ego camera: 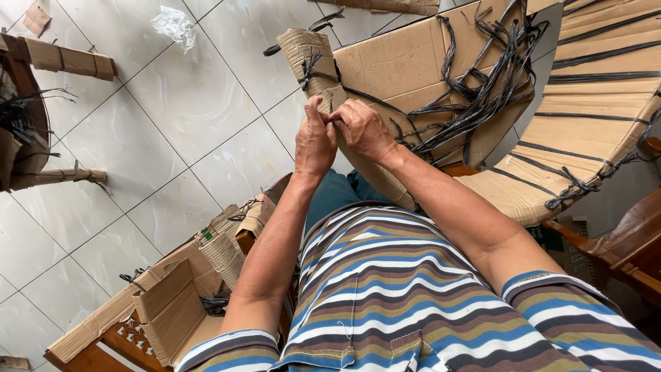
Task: Wrapping a wooden chair frame with black plastic or rubber strips to create a base for upholstery.
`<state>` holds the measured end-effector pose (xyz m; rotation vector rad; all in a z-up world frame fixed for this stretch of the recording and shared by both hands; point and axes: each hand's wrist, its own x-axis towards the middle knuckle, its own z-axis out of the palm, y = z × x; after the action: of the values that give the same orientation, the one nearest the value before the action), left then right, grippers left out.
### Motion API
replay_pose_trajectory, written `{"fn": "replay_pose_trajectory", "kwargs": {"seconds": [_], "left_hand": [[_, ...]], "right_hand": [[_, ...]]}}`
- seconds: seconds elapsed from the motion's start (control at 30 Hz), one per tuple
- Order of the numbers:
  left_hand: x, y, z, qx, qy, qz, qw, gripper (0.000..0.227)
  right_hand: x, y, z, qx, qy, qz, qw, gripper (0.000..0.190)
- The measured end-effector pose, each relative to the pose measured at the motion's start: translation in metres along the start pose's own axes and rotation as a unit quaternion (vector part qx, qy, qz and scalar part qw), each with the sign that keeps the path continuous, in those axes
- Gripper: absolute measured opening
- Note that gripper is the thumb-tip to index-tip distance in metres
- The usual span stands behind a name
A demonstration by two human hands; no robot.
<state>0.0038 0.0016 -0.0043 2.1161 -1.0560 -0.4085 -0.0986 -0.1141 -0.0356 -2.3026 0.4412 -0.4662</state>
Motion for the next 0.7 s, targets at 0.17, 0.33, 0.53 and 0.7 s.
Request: {"fn": "replay_pose_trajectory", "kwargs": {"seconds": [0.17, 0.33, 0.53, 0.7], "left_hand": [[-0.007, -0.019, 0.010, 0.106, 0.007, 0.073, 0.992, 0.057], [-0.008, -0.037, 0.016, 0.127, 0.028, 0.119, 0.984, 0.022], [-0.028, -0.028, 0.017, 0.128, 0.089, 0.110, 0.982, 0.019], [-0.031, -0.033, 0.029, 0.212, 0.120, 0.104, 0.964, 0.015]], "right_hand": [[0.007, -0.006, -0.017, 0.061, -0.056, 0.057, 0.995, 0.003], [0.015, 0.001, -0.019, 0.208, -0.151, 0.218, 0.942, 0.011], [0.016, -0.002, -0.016, 0.287, -0.150, 0.298, 0.898, 0.011], [0.017, -0.005, -0.017, 0.296, -0.145, 0.294, 0.897, 0.011]]}}
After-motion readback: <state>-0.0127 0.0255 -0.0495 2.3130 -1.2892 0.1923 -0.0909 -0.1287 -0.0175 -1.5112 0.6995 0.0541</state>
